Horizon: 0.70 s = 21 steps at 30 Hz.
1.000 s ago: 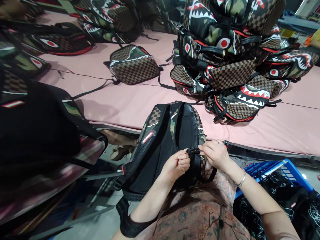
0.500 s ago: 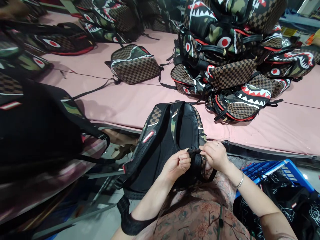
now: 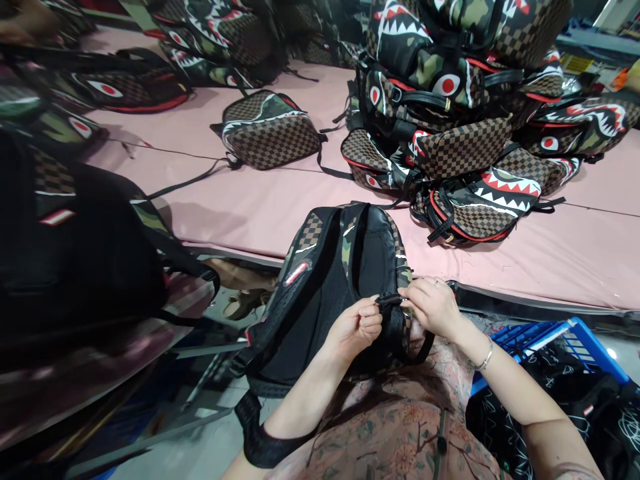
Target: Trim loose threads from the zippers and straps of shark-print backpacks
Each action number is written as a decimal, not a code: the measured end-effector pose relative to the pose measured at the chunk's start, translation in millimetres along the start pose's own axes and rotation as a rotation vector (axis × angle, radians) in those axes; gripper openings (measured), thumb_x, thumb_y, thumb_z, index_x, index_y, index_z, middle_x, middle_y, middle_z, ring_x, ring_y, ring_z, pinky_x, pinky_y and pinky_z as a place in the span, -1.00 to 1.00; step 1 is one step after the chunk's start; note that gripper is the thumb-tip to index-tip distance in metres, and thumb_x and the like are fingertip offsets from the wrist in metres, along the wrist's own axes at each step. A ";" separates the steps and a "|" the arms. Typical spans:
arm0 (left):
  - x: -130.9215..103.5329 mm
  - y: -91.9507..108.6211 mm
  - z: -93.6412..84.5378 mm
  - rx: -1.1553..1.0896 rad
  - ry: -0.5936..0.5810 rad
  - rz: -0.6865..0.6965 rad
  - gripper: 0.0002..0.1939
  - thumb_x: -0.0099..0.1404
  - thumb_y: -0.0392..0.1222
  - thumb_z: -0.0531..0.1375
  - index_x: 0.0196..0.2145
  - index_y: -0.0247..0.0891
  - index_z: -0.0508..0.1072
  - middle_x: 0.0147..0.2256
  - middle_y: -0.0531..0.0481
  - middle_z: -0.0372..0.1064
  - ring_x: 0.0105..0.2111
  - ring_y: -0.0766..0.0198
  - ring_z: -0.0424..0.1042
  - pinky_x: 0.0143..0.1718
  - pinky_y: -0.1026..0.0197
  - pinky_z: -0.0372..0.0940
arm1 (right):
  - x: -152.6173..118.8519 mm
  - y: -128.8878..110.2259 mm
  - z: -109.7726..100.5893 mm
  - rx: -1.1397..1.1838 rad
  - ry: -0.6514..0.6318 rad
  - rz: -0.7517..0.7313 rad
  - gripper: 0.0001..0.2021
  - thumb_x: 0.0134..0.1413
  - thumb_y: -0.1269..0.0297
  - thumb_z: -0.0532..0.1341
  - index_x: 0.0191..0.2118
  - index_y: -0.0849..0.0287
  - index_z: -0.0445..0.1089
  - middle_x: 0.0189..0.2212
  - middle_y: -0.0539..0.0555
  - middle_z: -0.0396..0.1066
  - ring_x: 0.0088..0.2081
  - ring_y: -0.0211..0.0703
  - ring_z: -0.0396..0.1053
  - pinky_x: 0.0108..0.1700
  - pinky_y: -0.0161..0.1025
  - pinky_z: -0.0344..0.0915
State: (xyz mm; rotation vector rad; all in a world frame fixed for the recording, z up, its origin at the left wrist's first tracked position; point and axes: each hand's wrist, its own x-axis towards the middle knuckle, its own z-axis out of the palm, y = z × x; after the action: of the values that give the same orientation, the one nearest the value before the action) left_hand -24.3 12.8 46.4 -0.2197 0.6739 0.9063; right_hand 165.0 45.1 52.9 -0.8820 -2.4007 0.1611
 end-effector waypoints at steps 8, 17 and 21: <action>1.0 -1.3 1.5 0.030 0.021 0.015 -0.78 0.22 -0.42 0.03 -0.54 -0.28 0.08 -0.72 0.28 -0.20 -0.80 0.57 -0.10 -0.77 0.51 -0.17 | 6.5 1.6 -10.9 -0.001 -0.054 -0.044 -0.76 0.20 0.23 0.02 -0.23 0.21 0.38 -0.37 0.13 0.40 -0.32 -0.14 0.30 -0.28 -0.21 0.19; 2.0 -2.5 2.8 0.055 0.035 0.026 -0.78 0.21 -0.42 0.02 -0.55 -0.29 0.09 -0.73 0.27 -0.16 -0.80 0.57 -0.09 -0.77 0.52 -0.15 | 5.0 5.8 -11.3 0.056 -0.055 -0.050 -0.76 0.20 0.23 0.01 -0.22 0.22 0.36 -0.37 0.13 0.39 -0.31 -0.14 0.31 -0.27 -0.22 0.19; 2.7 -4.8 3.5 0.070 0.034 0.028 -0.80 0.20 -0.41 0.04 -0.54 -0.29 0.11 -0.73 0.27 -0.14 -0.80 0.57 -0.08 -0.78 0.52 -0.13 | 5.9 4.3 -11.6 -0.029 -0.070 -0.088 -0.77 0.21 0.24 0.01 -0.22 0.22 0.37 -0.38 0.11 0.39 -0.33 -0.15 0.28 -0.29 -0.23 0.15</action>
State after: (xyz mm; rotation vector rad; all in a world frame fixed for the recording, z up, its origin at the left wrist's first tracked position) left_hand -17.8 13.2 47.0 -0.1636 0.7402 0.9062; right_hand 170.1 51.1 64.1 -0.7940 -2.5074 0.1258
